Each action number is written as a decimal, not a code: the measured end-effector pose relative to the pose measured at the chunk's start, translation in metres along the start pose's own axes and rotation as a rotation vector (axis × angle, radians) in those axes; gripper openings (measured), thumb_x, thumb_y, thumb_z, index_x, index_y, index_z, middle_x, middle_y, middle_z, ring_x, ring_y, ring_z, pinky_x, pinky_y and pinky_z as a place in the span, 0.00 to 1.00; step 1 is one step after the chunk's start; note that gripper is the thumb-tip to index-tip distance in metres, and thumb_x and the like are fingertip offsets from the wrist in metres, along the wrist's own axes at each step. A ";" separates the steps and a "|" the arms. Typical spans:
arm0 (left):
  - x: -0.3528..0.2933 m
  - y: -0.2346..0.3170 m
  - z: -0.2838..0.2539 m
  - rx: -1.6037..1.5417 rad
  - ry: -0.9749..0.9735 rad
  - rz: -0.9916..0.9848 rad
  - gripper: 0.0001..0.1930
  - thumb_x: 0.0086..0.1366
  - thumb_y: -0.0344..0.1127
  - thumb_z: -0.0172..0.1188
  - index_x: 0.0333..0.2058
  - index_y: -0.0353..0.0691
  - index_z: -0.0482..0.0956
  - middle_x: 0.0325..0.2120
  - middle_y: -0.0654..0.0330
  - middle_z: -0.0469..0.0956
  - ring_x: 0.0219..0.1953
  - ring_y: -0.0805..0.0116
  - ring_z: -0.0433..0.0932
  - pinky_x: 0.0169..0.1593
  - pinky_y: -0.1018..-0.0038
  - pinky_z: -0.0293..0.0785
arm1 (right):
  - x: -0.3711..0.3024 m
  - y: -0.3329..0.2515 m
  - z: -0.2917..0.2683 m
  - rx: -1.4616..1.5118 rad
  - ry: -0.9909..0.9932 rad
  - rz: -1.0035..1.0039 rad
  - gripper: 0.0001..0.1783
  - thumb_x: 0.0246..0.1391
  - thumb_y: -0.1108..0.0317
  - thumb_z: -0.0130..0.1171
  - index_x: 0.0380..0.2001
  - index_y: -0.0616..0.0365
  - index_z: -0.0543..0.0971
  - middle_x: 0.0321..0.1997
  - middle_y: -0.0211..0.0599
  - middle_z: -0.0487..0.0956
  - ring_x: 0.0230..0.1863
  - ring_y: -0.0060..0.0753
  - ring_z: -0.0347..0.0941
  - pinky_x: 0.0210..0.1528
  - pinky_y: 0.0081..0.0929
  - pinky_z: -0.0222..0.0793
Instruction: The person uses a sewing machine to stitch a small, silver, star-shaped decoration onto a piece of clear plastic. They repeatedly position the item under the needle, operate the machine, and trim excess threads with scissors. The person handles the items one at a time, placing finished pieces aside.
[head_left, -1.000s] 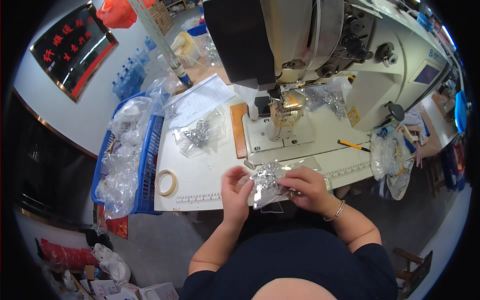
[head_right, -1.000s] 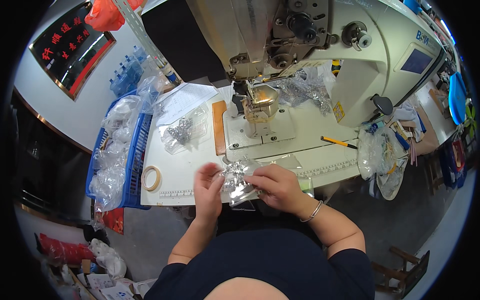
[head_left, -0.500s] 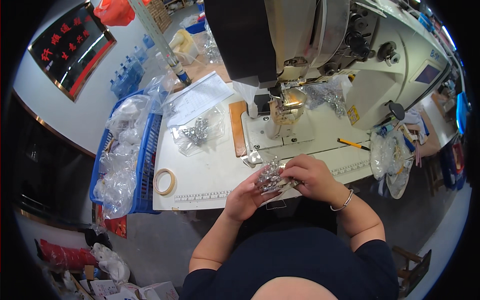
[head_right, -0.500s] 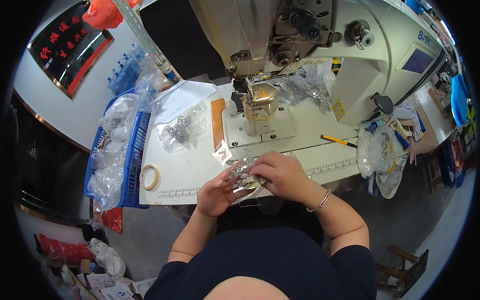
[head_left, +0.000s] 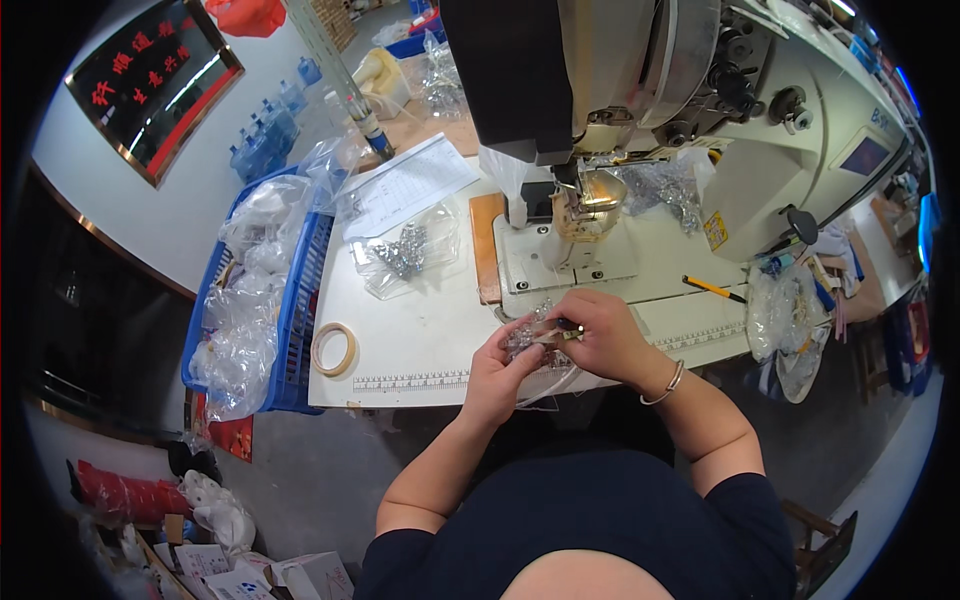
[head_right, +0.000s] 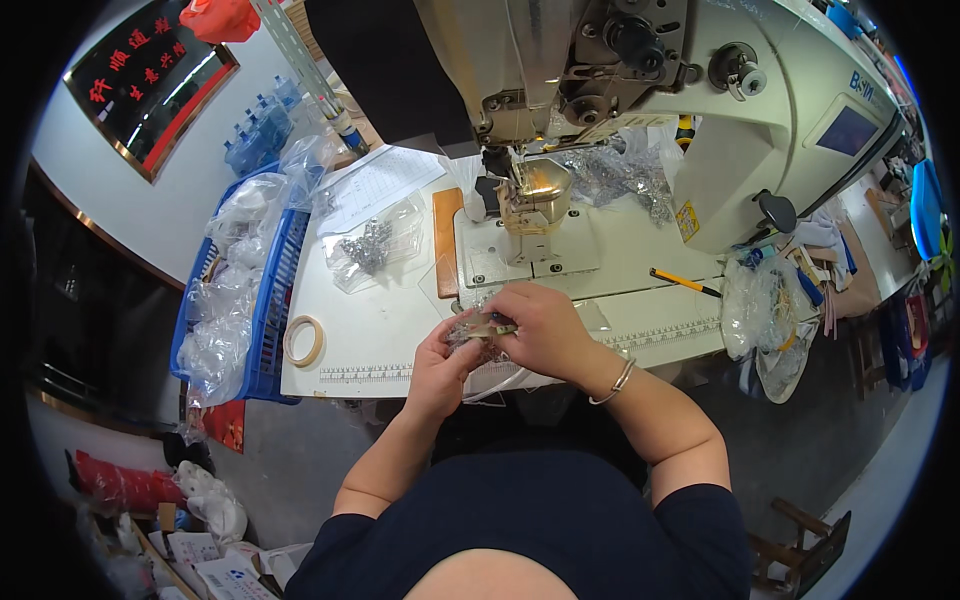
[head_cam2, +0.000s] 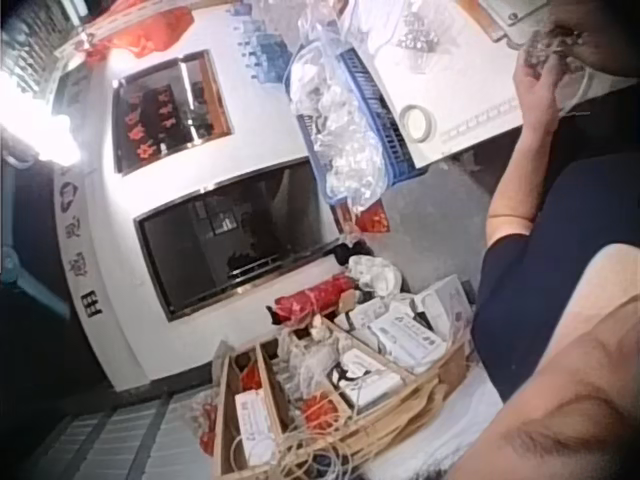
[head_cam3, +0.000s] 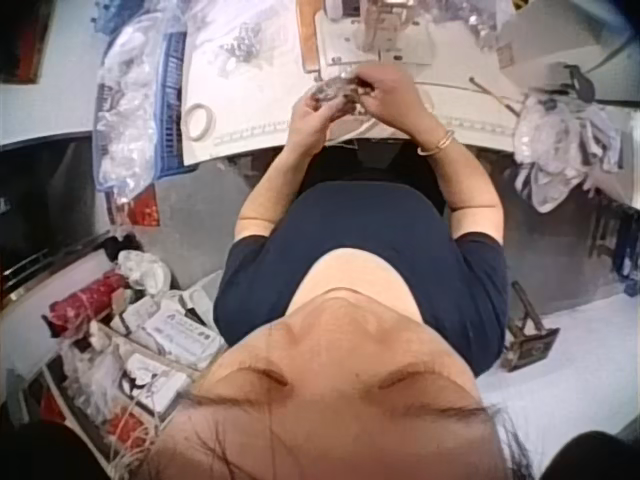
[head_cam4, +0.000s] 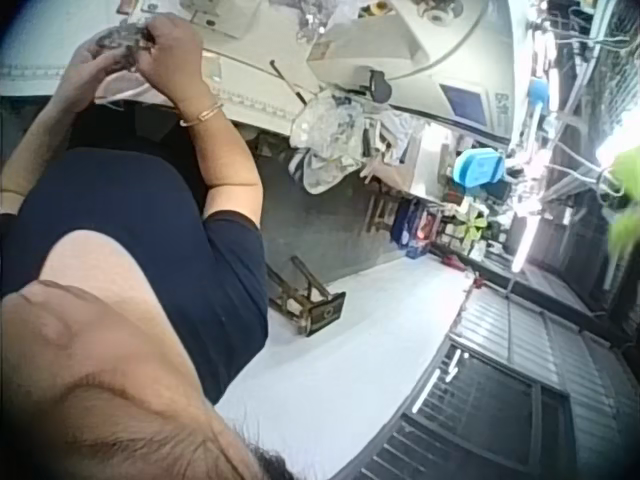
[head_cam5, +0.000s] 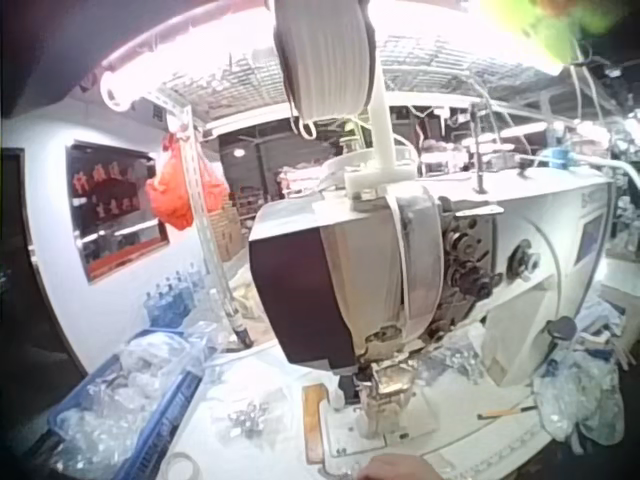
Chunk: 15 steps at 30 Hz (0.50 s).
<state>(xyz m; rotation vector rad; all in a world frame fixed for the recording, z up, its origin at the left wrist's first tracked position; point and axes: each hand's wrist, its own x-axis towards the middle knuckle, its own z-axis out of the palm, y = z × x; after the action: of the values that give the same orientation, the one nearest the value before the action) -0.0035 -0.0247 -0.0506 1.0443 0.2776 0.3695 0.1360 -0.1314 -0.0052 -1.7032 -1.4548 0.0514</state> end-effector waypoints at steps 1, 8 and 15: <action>0.002 0.000 0.001 -0.017 0.032 -0.010 0.25 0.59 0.23 0.50 0.56 0.31 0.58 0.47 0.50 0.70 0.47 0.59 0.74 0.51 0.62 0.73 | 0.000 0.002 0.003 0.036 0.009 0.016 0.10 0.38 0.72 0.64 0.28 0.58 0.75 0.25 0.36 0.73 0.27 0.38 0.72 0.29 0.29 0.68; 0.002 0.011 0.001 -0.378 0.127 -0.186 0.18 0.63 0.28 0.46 0.53 0.34 0.62 0.45 0.49 0.73 0.44 0.56 0.75 0.50 0.62 0.73 | -0.025 -0.001 -0.013 -0.115 0.133 0.080 0.16 0.43 0.64 0.64 0.38 0.55 0.77 0.29 0.35 0.72 0.27 0.35 0.72 0.28 0.26 0.68; 0.005 0.005 0.002 -0.368 0.107 -0.219 0.18 0.62 0.28 0.47 0.52 0.33 0.64 0.44 0.51 0.74 0.45 0.59 0.75 0.50 0.62 0.72 | -0.032 -0.003 -0.012 -0.345 0.093 -0.210 0.12 0.42 0.65 0.63 0.33 0.52 0.78 0.27 0.27 0.73 0.26 0.30 0.71 0.26 0.27 0.66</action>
<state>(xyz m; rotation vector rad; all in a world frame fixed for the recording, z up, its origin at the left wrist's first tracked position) 0.0011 -0.0217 -0.0459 0.6268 0.3996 0.2655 0.1298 -0.1649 -0.0117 -1.7826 -1.6335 -0.4090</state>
